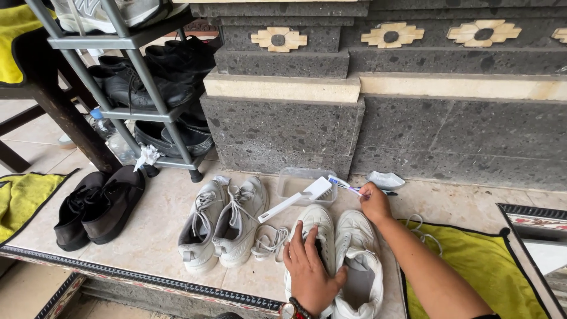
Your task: The person removes the laces from a pair of white sneakers and then uses a white brush to scrub the upper surface of one shoe. The laces are placed on a nearby towel, and the brushing continues on the same shoe for the remainder of the clip.
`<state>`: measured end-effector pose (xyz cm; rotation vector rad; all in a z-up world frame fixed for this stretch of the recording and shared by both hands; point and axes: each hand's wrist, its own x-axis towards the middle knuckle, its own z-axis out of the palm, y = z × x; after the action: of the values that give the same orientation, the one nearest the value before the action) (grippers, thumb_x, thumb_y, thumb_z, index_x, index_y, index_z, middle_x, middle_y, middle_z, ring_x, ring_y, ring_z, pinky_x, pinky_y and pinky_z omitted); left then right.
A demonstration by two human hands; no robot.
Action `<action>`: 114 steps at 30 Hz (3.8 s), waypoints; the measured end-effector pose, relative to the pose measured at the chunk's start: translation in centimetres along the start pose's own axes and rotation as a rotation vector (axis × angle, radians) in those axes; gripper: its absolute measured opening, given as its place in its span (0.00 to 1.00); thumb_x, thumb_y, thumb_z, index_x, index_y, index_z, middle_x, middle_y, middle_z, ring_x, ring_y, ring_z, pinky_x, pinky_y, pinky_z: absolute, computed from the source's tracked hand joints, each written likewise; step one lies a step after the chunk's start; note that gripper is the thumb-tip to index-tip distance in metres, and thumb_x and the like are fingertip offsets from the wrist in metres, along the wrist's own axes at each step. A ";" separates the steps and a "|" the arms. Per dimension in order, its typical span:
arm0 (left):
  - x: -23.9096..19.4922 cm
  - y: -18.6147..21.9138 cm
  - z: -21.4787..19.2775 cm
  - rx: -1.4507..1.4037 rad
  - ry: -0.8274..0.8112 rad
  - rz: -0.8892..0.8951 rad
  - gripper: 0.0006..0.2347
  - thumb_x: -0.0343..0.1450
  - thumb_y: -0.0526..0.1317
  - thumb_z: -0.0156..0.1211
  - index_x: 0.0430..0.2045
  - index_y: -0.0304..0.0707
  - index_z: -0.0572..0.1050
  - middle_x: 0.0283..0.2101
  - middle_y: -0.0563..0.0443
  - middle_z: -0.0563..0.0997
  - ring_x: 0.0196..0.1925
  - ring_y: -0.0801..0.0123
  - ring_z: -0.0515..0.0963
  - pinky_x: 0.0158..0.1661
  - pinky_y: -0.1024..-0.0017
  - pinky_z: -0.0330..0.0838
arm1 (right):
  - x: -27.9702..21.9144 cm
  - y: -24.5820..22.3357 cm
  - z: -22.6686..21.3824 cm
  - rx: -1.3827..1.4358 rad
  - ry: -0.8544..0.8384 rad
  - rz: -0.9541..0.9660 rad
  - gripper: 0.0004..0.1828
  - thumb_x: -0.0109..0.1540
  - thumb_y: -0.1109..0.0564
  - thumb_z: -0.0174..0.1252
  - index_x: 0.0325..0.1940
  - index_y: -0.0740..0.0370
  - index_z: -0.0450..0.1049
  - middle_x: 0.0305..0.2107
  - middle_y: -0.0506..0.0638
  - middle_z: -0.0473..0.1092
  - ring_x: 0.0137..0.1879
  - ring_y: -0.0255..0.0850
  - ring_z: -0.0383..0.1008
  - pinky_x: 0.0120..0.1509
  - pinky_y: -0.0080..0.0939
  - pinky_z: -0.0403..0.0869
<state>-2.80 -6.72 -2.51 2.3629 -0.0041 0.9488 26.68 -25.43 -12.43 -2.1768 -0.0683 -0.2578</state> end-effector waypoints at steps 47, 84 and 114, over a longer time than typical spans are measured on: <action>-0.7 -1.7 2.4 0.029 0.066 0.033 0.44 0.50 0.57 0.68 0.63 0.41 0.63 0.70 0.34 0.61 0.70 0.45 0.64 0.62 0.45 0.54 | -8.3 -23.9 4.8 -0.241 -0.638 -0.187 0.38 0.57 0.73 0.54 0.67 0.40 0.69 0.66 0.46 0.58 0.70 0.47 0.59 0.71 0.43 0.64; 0.2 0.2 -0.5 -0.080 0.010 0.011 0.39 0.55 0.52 0.65 0.63 0.38 0.63 0.69 0.33 0.61 0.68 0.43 0.65 0.62 0.44 0.51 | -4.4 -14.5 -4.0 0.297 -0.566 0.341 0.37 0.49 0.73 0.68 0.61 0.56 0.71 0.63 0.61 0.65 0.58 0.51 0.75 0.50 0.51 0.80; -0.1 -0.5 0.5 -0.052 0.089 0.049 0.40 0.55 0.57 0.62 0.63 0.39 0.64 0.68 0.34 0.64 0.67 0.44 0.67 0.60 0.45 0.55 | -5.1 -19.7 -3.9 0.502 0.005 -0.227 0.17 0.62 0.57 0.62 0.56 0.54 0.78 0.30 0.44 0.74 0.30 0.30 0.68 0.37 0.29 0.65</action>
<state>-2.47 -6.60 -3.05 2.2802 -0.0514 1.0640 18.21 -16.96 4.45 -1.6674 -0.3418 -0.3347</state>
